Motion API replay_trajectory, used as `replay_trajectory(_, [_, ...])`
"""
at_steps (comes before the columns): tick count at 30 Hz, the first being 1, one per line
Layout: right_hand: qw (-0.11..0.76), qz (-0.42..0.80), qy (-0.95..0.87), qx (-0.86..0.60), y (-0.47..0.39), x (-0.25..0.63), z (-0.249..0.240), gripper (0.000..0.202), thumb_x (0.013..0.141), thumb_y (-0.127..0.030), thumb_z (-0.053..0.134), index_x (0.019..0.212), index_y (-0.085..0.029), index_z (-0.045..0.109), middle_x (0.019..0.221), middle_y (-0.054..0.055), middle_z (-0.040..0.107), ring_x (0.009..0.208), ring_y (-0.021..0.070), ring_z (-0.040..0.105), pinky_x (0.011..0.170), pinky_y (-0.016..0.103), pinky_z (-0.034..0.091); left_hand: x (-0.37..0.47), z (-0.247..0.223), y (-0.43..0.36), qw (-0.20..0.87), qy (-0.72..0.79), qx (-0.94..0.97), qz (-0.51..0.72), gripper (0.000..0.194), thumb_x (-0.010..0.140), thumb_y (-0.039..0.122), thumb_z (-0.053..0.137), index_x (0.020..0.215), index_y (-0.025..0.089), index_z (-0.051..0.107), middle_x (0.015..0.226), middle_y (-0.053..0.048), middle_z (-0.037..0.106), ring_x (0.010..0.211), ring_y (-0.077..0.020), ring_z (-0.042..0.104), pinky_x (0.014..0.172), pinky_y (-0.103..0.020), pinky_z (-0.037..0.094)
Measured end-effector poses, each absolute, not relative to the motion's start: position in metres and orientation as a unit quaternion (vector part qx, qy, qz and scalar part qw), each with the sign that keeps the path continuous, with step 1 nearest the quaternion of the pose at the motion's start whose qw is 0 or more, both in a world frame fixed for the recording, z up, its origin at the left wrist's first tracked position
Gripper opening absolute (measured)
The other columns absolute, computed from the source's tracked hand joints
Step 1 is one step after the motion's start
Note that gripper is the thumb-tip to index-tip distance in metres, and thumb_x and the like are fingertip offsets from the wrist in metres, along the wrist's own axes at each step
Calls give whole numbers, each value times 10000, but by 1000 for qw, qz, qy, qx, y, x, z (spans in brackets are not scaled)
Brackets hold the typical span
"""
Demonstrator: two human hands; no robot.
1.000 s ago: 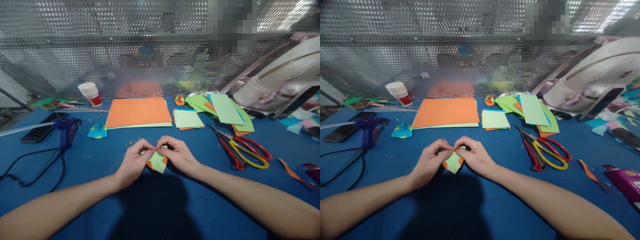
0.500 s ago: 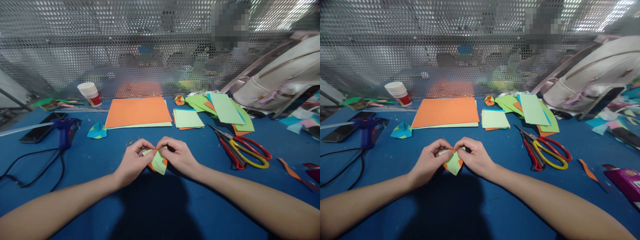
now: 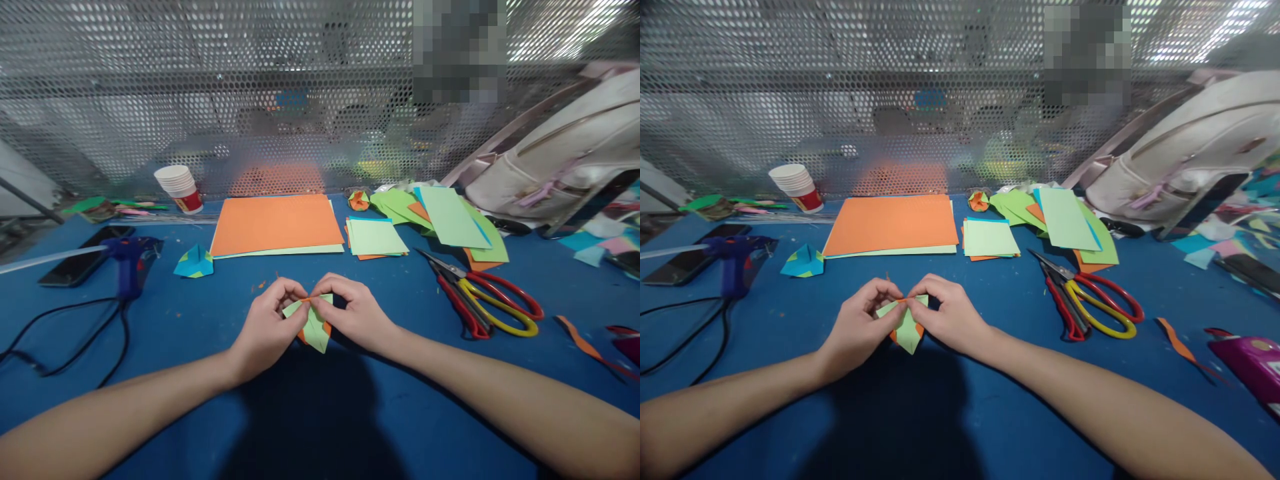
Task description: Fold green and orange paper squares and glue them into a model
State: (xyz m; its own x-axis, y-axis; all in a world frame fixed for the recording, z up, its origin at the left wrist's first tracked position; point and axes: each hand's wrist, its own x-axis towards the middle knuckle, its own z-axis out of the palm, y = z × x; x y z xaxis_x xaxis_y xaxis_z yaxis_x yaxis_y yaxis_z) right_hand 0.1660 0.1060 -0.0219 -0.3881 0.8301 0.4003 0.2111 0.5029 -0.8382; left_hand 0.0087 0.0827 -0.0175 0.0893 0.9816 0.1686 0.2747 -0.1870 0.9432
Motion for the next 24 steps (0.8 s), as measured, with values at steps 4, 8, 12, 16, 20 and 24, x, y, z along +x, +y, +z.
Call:
replay_trajectory(4, [446,347,-753,-337,106,165,-23,100,797,-133,537,735,-170,606,724,12,587,679,116,561,642,254,449,10,-16,84,417,514,590,461,114,700,224,609,789,175,557,703,23,588,601,-94,553,528,-189,449])
replay_trajectory(8, [455,331,-756,-333,106,166,-24,106,810,-141,535,739,-166,609,713,14,582,663,114,553,625,249,445,10,-14,85,441,527,575,444,131,708,282,613,747,157,600,660,12,606,597,-104,560,536,-200,462])
replay_trajectory(12, [444,333,-760,-338,107,167,-24,89,809,-159,552,740,-172,608,719,13,587,673,118,557,630,253,449,9,-14,85,410,535,597,434,120,725,273,595,706,157,619,625,10,618,580,-108,555,519,-201,454])
replay_trajectory(16, [437,335,-764,-337,107,166,-25,104,823,-179,549,735,-173,605,715,14,589,674,118,557,632,252,450,8,-14,84,393,539,609,428,117,730,256,578,677,159,615,589,15,602,548,-99,529,480,-185,427])
replay_trajectory(20, [433,323,-771,-338,106,166,-25,150,853,-178,503,732,-182,593,716,11,585,675,116,550,642,253,448,8,-11,83,373,542,620,427,151,739,263,573,634,160,604,551,27,553,506,-83,466,455,-178,379])
replay_trajectory(24, [413,343,-774,-336,107,169,-24,180,881,-212,469,757,-180,596,748,19,592,711,121,563,669,254,452,8,-9,84,356,547,629,422,157,748,255,558,629,160,598,541,34,522,495,-79,427,454,-180,357])
